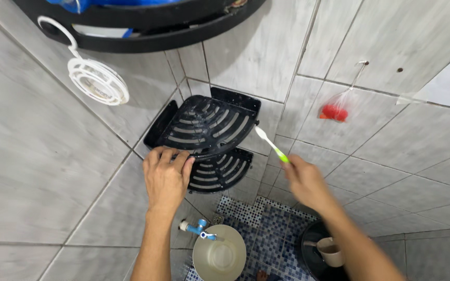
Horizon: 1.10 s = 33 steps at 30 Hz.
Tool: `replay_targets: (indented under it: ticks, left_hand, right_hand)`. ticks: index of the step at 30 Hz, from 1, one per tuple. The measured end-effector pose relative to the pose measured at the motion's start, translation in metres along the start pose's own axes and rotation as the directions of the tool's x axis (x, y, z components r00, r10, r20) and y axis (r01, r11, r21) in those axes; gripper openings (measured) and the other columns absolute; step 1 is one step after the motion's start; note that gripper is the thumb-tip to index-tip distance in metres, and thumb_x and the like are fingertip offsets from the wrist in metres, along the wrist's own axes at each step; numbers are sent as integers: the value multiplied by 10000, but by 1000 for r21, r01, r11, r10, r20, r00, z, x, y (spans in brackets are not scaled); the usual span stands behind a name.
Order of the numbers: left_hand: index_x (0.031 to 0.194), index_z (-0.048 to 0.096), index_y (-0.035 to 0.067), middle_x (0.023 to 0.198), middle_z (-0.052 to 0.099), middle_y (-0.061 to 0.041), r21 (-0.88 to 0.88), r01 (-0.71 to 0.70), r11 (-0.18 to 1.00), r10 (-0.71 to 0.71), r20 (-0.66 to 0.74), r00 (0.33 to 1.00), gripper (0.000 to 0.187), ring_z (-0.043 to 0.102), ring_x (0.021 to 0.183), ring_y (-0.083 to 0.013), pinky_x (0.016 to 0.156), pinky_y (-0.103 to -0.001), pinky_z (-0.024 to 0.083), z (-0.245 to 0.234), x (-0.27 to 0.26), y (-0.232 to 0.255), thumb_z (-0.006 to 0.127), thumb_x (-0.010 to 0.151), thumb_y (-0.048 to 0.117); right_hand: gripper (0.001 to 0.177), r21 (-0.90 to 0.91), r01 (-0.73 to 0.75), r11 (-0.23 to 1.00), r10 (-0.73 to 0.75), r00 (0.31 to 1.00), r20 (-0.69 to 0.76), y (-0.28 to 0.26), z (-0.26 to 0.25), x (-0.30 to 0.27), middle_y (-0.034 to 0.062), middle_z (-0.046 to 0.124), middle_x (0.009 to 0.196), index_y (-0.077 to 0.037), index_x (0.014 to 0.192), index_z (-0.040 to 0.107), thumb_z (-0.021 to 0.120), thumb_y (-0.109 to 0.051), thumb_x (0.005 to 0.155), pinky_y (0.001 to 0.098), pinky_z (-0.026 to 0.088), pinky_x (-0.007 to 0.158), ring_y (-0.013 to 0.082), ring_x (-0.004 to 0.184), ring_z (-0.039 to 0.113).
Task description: The person cleans a black corner shelf in a bathroom using a toothbrush and water, scrubbing the different tiers and then rinsing the shelf with a hose.
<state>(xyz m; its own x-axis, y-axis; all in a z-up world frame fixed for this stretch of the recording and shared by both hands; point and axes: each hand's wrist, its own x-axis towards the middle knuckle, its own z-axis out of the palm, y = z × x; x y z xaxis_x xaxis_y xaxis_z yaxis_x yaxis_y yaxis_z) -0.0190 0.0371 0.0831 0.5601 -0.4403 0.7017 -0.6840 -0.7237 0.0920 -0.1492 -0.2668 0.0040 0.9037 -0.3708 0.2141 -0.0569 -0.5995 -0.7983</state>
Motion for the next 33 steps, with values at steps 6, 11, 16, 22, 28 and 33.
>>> replay_targets:
  ticks: [6, 11, 16, 22, 28, 33]
  left_hand:
    - [975, 791, 74, 1008, 712, -90, -67, 61, 996, -61, 1, 998, 211, 586, 1067, -330, 923, -472, 453, -1, -2, 4, 798, 829, 225]
    - [1023, 735, 31, 1039, 718, -109, -106, 76, 991, -72, 38, 997, 216, 602, 1100, -335, 954, -468, 462, -4, -3, -1, 770, 859, 168]
    - [1104, 691, 5, 1064, 711, -153, -149, 80, 986, -77, 26, 997, 296, 610, 1108, -357, 962, -478, 461, -4, -5, -5, 766, 851, 140]
    - [1184, 649, -12, 1253, 636, -205, -171, 82, 982, -86, -16, 996, 377, 557, 1225, -410, 1043, -499, 447, -4, -7, -9, 774, 862, 138]
    - [1416, 482, -58, 1466, 458, -314, -296, 223, 929, -265, -113, 958, 593, 442, 1363, -474, 1125, -518, 393, 7, -23, -27, 701, 881, 73]
    - [1445, 455, -39, 1421, 559, -231, -623, 373, 687, -560, -128, 818, 509, 598, 1293, -344, 1034, -415, 510, 23, -48, -36, 536, 942, -13]
  right_hand:
    - [274, 98, 64, 993, -56, 995, -83, 7, 114, -11, 162, 598, 602, -84, 998, 679, 524, -301, 1060, 433, 439, 507, 269, 540, 579]
    - [376, 19, -94, 995, 96, 972, -216, 19, 102, 12, 217, 649, 636, -61, 950, 651, 466, -372, 1053, 528, 452, 491, 413, 537, 631]
    - [432, -201, -228, 953, 233, 973, -2, 9, 117, -9, 241, 657, 656, -76, 963, 663, 445, -442, 1037, 563, 481, 547, 471, 609, 654]
    - [433, -195, 213, 957, -255, 941, -224, 44, 13, 110, 218, 659, 705, -52, 905, 669, 460, -384, 1089, 485, 493, 565, 409, 629, 649]
    - [348, -220, 2, 975, -46, 980, -194, 4, 66, 15, 244, 638, 657, -60, 922, 657, 475, -324, 1057, 560, 466, 543, 462, 592, 627]
    - [306, -102, 24, 994, -34, 994, -101, -80, 146, -34, 232, 651, 642, -63, 939, 644, 481, -301, 1040, 566, 468, 526, 459, 592, 647]
